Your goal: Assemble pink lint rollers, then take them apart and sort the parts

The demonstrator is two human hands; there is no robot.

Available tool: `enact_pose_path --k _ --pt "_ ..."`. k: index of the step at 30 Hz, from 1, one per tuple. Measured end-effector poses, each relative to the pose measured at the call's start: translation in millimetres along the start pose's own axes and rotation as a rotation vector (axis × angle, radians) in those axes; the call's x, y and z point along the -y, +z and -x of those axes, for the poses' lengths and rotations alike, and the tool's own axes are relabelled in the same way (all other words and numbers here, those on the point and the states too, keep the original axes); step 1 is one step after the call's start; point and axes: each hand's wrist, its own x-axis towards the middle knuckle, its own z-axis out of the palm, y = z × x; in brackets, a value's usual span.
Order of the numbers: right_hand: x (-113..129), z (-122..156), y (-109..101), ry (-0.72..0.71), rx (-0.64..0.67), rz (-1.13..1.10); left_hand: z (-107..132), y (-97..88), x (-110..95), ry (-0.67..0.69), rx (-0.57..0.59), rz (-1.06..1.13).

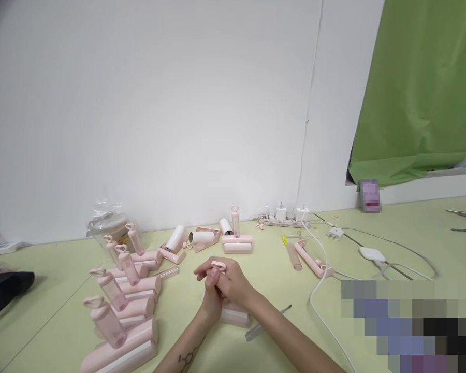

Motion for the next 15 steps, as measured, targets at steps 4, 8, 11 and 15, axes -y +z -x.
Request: enact_pose_path --k 4,8,11,15 --pt "5.0 0.7 -11.5 0.101 0.048 0.044 -1.2 0.3 3.3 0.019 0.070 0.014" --pt "12.9 3.6 -23.5 0.108 0.068 0.249 -0.4 2.0 0.6 0.052 0.132 0.003" --pt "19.6 3.5 -29.4 0.045 0.065 0.423 -3.1 2.7 -7.7 0.097 0.153 -0.033" --pt "21.4 -2.2 -41.5 -0.099 0.018 0.641 -7.9 -1.3 -21.2 0.285 0.042 -0.097"
